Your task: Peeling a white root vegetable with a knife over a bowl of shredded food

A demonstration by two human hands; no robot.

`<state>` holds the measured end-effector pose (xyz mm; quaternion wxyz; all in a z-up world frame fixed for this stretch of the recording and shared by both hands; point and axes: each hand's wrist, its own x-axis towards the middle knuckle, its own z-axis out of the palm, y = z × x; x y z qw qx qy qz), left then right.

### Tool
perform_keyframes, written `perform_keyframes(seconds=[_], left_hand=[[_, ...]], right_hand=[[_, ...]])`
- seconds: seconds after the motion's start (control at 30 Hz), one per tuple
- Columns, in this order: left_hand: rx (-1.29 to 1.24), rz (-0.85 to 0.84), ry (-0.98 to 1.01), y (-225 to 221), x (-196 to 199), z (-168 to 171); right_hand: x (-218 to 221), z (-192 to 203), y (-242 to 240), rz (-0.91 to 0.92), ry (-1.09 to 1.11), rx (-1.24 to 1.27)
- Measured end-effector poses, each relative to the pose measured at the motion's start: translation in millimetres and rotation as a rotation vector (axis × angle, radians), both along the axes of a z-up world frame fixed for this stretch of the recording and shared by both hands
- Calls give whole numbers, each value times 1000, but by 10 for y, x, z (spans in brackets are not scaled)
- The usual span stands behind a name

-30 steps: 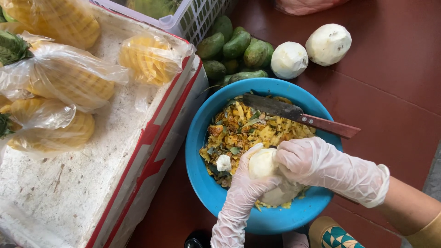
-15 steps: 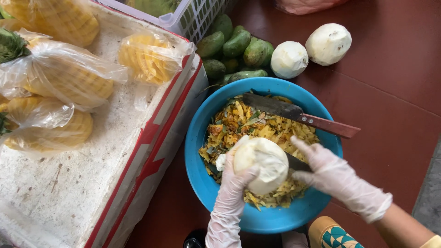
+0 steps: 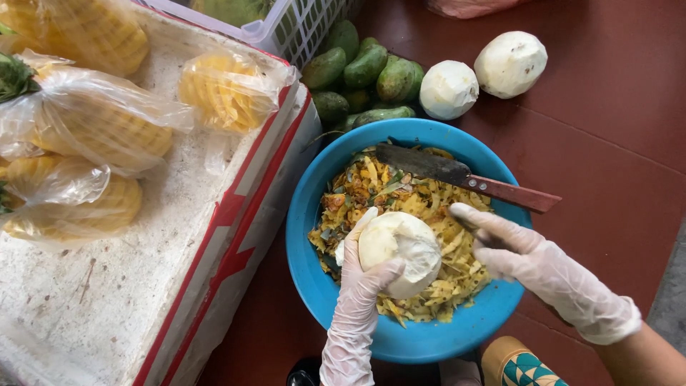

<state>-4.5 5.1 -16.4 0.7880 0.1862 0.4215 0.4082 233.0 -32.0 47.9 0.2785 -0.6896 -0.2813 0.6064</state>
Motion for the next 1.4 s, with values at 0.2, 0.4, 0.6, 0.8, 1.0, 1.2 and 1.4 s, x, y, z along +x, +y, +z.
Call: perform_keyframes(seconds=[0.2, 0.4, 0.6, 0.8, 1.0, 1.2, 1.4], left_hand=[[127, -24, -2, -14, 69, -31], [242, -21, 8, -17, 81, -60], [314, -61, 87, -8, 98, 20], [331, -33, 42, -59, 137, -10], [416, -22, 65, -82, 157, -103], [353, -50, -9, -29, 127, -32], [269, -100, -50, -1, 76, 52]], right_hand=[[4, 45, 29, 481, -161, 18], [-149, 160, 206, 530, -257, -139], [-37, -166, 47, 488, -213, 117], [-59, -360, -49, 262, -21, 208], [-112, -91, 8, -118, 345, -55], [-13, 3, 145, 238, 127, -138], [-66, 22, 200, 290, 135, -100]])
